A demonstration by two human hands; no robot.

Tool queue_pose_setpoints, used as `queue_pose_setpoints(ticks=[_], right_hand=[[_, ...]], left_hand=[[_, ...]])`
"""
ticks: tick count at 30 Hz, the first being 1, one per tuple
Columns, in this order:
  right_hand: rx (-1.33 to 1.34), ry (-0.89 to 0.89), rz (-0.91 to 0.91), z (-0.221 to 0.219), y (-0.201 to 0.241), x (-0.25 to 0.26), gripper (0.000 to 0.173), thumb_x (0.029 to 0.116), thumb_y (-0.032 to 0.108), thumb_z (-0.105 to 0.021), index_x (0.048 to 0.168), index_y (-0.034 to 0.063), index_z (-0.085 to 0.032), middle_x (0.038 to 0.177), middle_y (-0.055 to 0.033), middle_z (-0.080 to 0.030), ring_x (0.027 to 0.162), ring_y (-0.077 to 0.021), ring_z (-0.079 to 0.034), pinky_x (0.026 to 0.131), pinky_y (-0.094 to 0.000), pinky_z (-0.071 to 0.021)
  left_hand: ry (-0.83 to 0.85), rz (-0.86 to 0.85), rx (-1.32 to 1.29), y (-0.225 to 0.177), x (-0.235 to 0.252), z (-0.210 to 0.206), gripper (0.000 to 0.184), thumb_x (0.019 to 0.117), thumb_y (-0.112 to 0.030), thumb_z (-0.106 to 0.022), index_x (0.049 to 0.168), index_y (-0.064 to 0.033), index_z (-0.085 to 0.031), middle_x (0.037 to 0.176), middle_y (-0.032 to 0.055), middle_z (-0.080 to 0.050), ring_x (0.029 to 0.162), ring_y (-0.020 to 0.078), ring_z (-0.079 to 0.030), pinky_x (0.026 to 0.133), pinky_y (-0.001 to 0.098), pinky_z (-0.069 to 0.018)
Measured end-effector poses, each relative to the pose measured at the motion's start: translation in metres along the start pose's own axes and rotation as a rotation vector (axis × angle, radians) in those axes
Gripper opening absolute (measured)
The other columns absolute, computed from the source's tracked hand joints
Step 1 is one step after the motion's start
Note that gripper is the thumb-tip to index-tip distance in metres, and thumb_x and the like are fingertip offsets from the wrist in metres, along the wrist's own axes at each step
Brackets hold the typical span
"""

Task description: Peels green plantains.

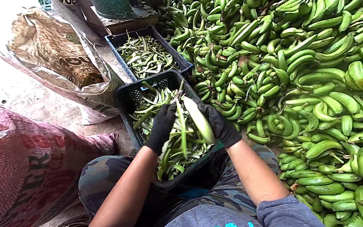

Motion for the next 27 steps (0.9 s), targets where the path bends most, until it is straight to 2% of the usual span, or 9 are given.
queue_pose_setpoints(ticks=[3, 5, 8, 10, 14, 18, 20, 24, 27], right_hand=[[0.298, -0.072, -0.097, 0.013, -0.014, 0.007, 0.048, 0.1064, 0.031, -0.028, 0.145, 0.0143, -0.051, 0.097, -0.0090, -0.069, 0.069, -0.0157, -0.064, 0.058, -0.0316, -0.0558], [0.527, -0.196, -0.206, 0.030, -0.024, 0.008, 0.047, 0.1097, 0.040, -0.023, 0.126, 0.0126, -0.058, 0.085, -0.0107, -0.068, 0.059, -0.0196, -0.064, 0.048, -0.0343, -0.0554], [0.735, -0.282, -0.246, 0.050, -0.028, 0.009, 0.059, 0.1071, 0.052, -0.021, 0.105, 0.0095, -0.061, 0.073, -0.0083, -0.066, 0.056, -0.0184, -0.064, 0.049, -0.0337, -0.0559], [0.748, -0.338, -0.172, 0.066, -0.025, 0.009, 0.050, 0.1095, 0.041, -0.023, 0.104, 0.0070, -0.059, 0.076, -0.0091, -0.067, 0.063, -0.0178, -0.067, 0.056, -0.0329, -0.0587], [0.748, -0.249, -0.219, 0.064, -0.032, 0.006, 0.058, 0.1080, 0.047, -0.018, 0.107, 0.0068, -0.059, 0.073, -0.0107, -0.066, 0.057, -0.0195, -0.066, 0.049, -0.0315, -0.0565], [0.488, -0.309, -0.165, 0.050, -0.026, 0.002, 0.037, 0.1104, 0.027, -0.028, 0.101, 0.0082, -0.059, 0.075, -0.0038, -0.066, 0.063, -0.0108, -0.065, 0.057, -0.0257, -0.0568], [0.343, -0.255, -0.099, 0.039, -0.020, 0.000, 0.031, 0.1106, 0.021, -0.029, 0.109, 0.0090, -0.058, 0.082, -0.0009, -0.064, 0.070, -0.0080, -0.064, 0.065, -0.0252, -0.0574], [0.463, -0.114, -0.200, 0.018, -0.028, 0.000, 0.038, 0.1079, 0.033, -0.032, 0.112, 0.0123, -0.063, 0.082, -0.0045, -0.068, 0.064, -0.0130, -0.065, 0.057, -0.0309, -0.0579], [0.561, -0.106, -0.289, 0.026, -0.036, 0.002, 0.047, 0.1077, 0.040, -0.025, 0.108, 0.0102, -0.061, 0.075, -0.0091, -0.067, 0.053, -0.0183, -0.063, 0.045, -0.0329, -0.0550]], left_hand=[[-0.014, 0.081, 0.004, 0.005, -0.002, 0.011, 0.063, 0.1015, -0.070, -0.033, 0.134, -0.0210, -0.054, 0.107, 0.0142, -0.067, 0.092, 0.0302, -0.068, 0.076, 0.0567, -0.0556], [0.007, -0.017, 0.084, -0.018, -0.013, 0.009, 0.063, 0.1017, -0.069, -0.034, 0.136, -0.0195, -0.053, 0.100, 0.0133, -0.068, 0.086, 0.0289, -0.068, 0.074, 0.0552, -0.0559], [0.027, -0.421, 0.252, -0.063, -0.040, -0.008, 0.049, 0.1040, -0.051, -0.048, 0.135, -0.0139, -0.058, 0.099, 0.0066, -0.069, 0.081, 0.0182, -0.066, 0.071, 0.0447, -0.0578], [0.034, -0.687, 0.363, -0.079, -0.058, -0.023, 0.055, 0.0995, -0.050, -0.058, 0.137, -0.0102, -0.060, 0.108, 0.0099, -0.069, 0.093, 0.0223, -0.067, 0.082, 0.0472, -0.0573], [0.067, -0.894, 0.456, -0.097, -0.083, -0.047, 0.046, 0.0968, -0.046, -0.063, 0.133, -0.0185, -0.066, 0.095, 0.0061, -0.067, 0.087, 0.0232, -0.065, 0.080, 0.0463, -0.0541], [0.103, -0.675, 0.399, -0.080, -0.062, -0.053, 0.046, 0.0971, -0.038, -0.066, 0.136, -0.0139, -0.064, 0.106, 0.0121, -0.068, 0.094, 0.0273, -0.068, 0.082, 0.0491, -0.0568], [0.053, -0.491, 0.301, -0.063, -0.039, -0.036, 0.042, 0.1004, -0.037, -0.063, 0.134, -0.0122, -0.063, 0.108, 0.0120, -0.069, 0.093, 0.0261, -0.068, 0.084, 0.0505, -0.0573], [-0.102, -0.099, 0.189, -0.023, -0.012, 0.026, 0.051, 0.1039, -0.057, -0.047, 0.131, -0.0160, -0.059, 0.095, 0.0142, -0.068, 0.080, 0.0300, -0.067, 0.070, 0.0571, -0.0552], [-0.093, -0.137, 0.151, -0.035, -0.020, 0.039, 0.051, 0.1019, -0.062, -0.046, 0.129, -0.0221, -0.061, 0.087, 0.0082, -0.066, 0.073, 0.0232, -0.064, 0.065, 0.0502, -0.0534]])
Point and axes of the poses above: each hand's wrist, its own x-axis towards the middle knuckle, its own z-axis out of the back of the hand, y = z × x, the point moved 10 cm from there along x, towards the middle knuckle
